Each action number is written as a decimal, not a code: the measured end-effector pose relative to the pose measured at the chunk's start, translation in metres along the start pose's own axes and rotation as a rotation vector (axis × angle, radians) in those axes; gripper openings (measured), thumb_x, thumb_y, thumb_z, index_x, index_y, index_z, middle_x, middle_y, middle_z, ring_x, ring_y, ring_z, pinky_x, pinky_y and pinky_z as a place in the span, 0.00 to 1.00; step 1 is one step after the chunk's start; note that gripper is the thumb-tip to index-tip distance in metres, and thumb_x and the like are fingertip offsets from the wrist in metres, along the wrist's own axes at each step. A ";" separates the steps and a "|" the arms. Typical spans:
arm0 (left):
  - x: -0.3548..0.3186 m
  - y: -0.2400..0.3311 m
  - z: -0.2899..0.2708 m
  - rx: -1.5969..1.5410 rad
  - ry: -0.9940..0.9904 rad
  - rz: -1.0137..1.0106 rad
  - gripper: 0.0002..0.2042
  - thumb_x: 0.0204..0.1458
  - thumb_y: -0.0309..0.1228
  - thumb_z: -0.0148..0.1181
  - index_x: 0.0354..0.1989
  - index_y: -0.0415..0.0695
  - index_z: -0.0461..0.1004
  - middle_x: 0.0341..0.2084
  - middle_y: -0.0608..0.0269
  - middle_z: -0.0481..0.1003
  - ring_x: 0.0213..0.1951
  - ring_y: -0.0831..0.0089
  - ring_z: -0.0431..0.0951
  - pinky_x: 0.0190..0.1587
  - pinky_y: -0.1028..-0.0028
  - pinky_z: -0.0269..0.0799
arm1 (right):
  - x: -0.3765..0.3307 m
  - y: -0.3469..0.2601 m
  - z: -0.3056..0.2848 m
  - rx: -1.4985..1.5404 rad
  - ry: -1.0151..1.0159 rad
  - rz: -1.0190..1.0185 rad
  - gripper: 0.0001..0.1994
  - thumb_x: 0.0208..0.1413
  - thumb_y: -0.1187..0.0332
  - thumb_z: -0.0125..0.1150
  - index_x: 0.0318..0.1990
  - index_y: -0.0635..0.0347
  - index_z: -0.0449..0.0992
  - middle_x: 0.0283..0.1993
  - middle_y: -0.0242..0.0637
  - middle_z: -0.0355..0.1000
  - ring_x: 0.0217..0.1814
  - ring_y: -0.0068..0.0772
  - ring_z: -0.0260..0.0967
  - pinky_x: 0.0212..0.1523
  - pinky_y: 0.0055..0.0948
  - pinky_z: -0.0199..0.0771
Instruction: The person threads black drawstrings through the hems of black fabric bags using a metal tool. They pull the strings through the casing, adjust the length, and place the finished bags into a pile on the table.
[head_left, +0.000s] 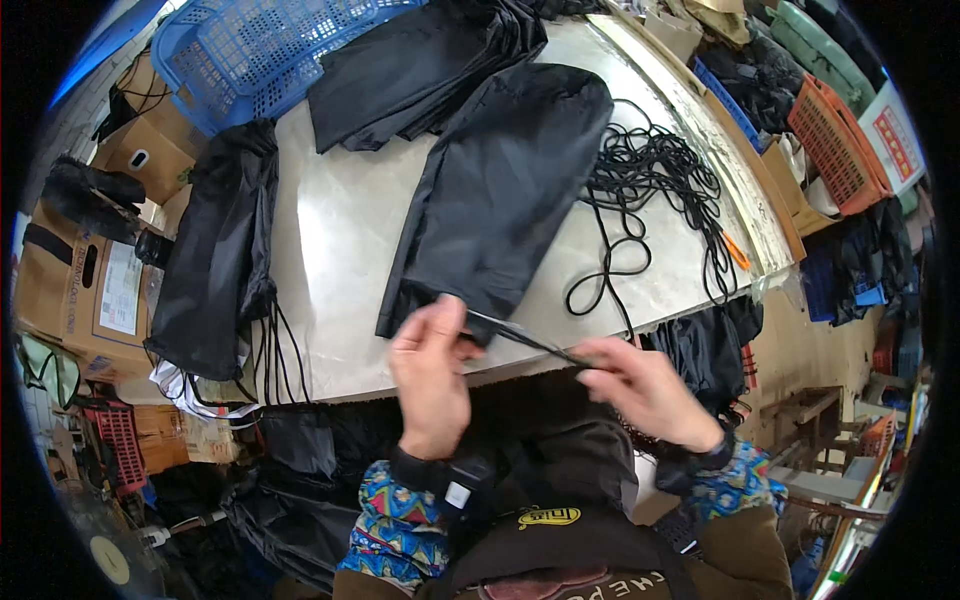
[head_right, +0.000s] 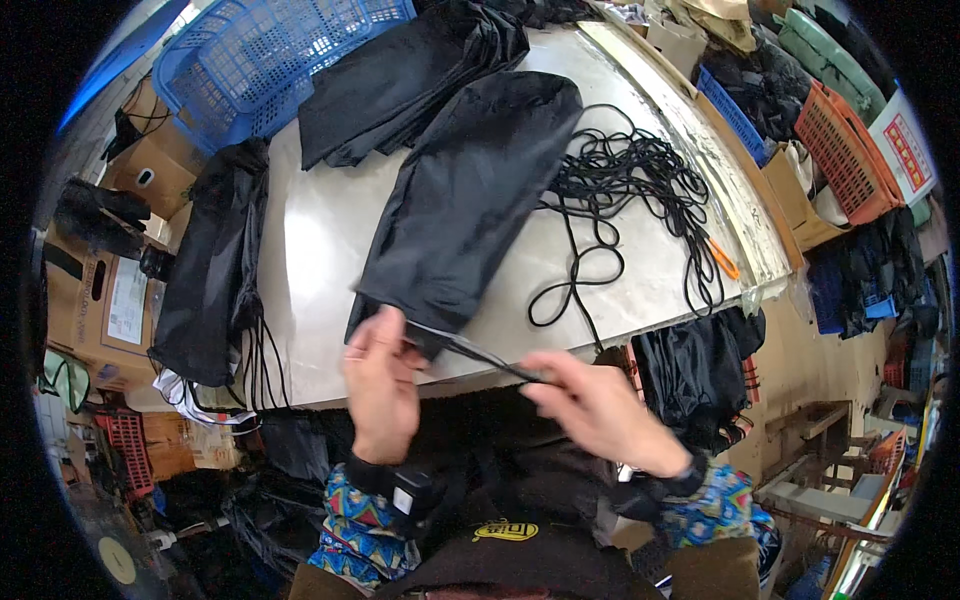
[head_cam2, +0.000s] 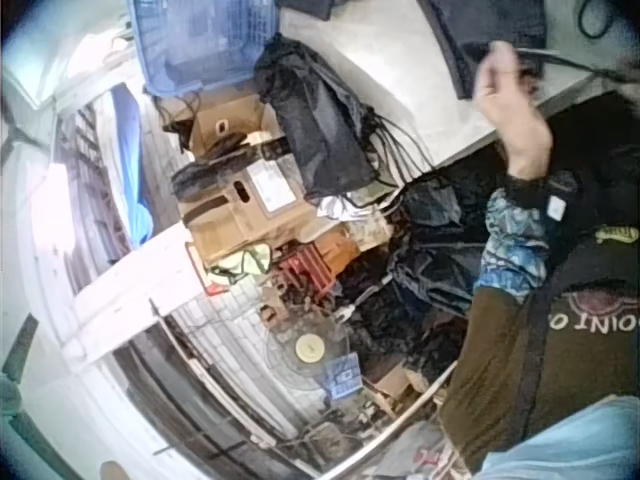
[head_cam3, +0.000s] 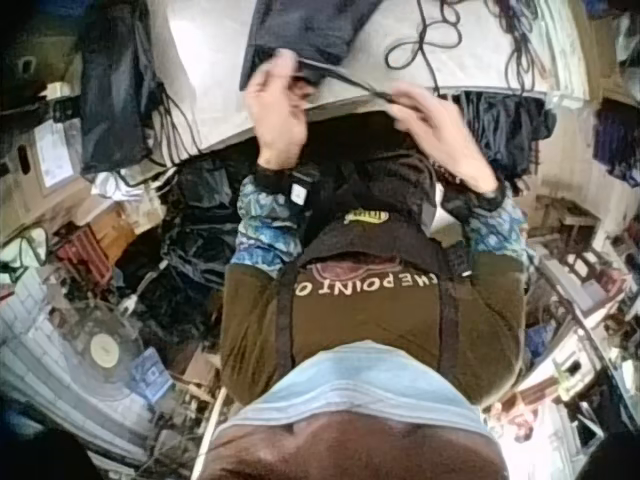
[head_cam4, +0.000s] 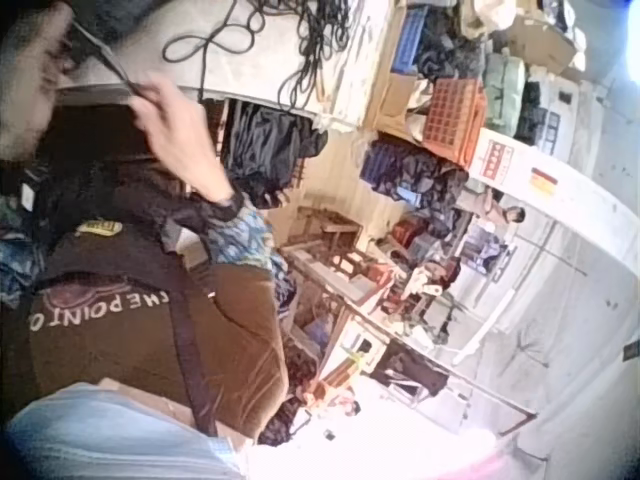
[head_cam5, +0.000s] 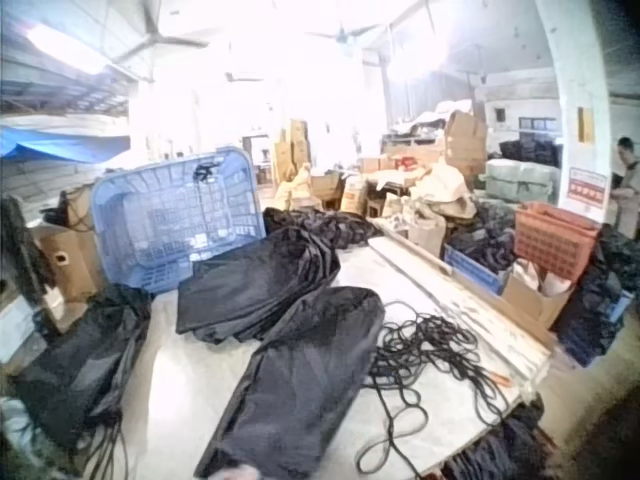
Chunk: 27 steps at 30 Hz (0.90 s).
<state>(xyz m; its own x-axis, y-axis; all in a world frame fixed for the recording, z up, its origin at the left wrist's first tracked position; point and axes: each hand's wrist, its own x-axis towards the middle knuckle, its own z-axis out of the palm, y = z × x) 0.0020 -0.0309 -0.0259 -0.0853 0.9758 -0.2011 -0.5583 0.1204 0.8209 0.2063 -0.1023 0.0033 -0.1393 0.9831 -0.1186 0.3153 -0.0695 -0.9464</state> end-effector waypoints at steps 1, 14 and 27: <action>0.009 0.009 -0.011 -0.031 0.016 0.042 0.07 0.55 0.31 0.60 0.31 0.39 0.76 0.23 0.67 0.75 0.23 0.80 0.72 0.26 0.80 0.69 | -0.007 -0.004 -0.020 -0.158 -0.080 0.036 0.09 0.56 0.72 0.57 0.44 0.65 0.73 0.26 0.43 0.72 0.27 0.32 0.72 0.29 0.26 0.71; 0.003 0.019 -0.010 0.225 -0.138 0.022 0.17 0.60 0.38 0.51 0.21 0.40 0.69 0.16 0.64 0.70 0.16 0.81 0.68 0.19 0.81 0.66 | -0.015 -0.025 -0.015 -0.313 -0.152 -0.029 0.09 0.56 0.73 0.57 0.41 0.69 0.75 0.26 0.45 0.72 0.24 0.35 0.72 0.27 0.28 0.70; -0.001 0.005 0.004 0.214 -0.263 -0.045 0.15 0.59 0.35 0.54 0.25 0.36 0.74 0.18 0.64 0.74 0.22 0.80 0.73 0.26 0.80 0.68 | -0.005 -0.006 -0.001 -0.223 -0.016 -0.172 0.07 0.58 0.72 0.55 0.36 0.68 0.76 0.23 0.40 0.72 0.21 0.24 0.65 0.25 0.24 0.66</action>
<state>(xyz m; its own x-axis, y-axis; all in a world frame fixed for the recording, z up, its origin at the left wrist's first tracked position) 0.0029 -0.0305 -0.0197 0.1668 0.9789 -0.1179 -0.3687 0.1729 0.9133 0.2057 -0.1071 0.0097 -0.2225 0.9744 0.0316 0.4846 0.1387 -0.8637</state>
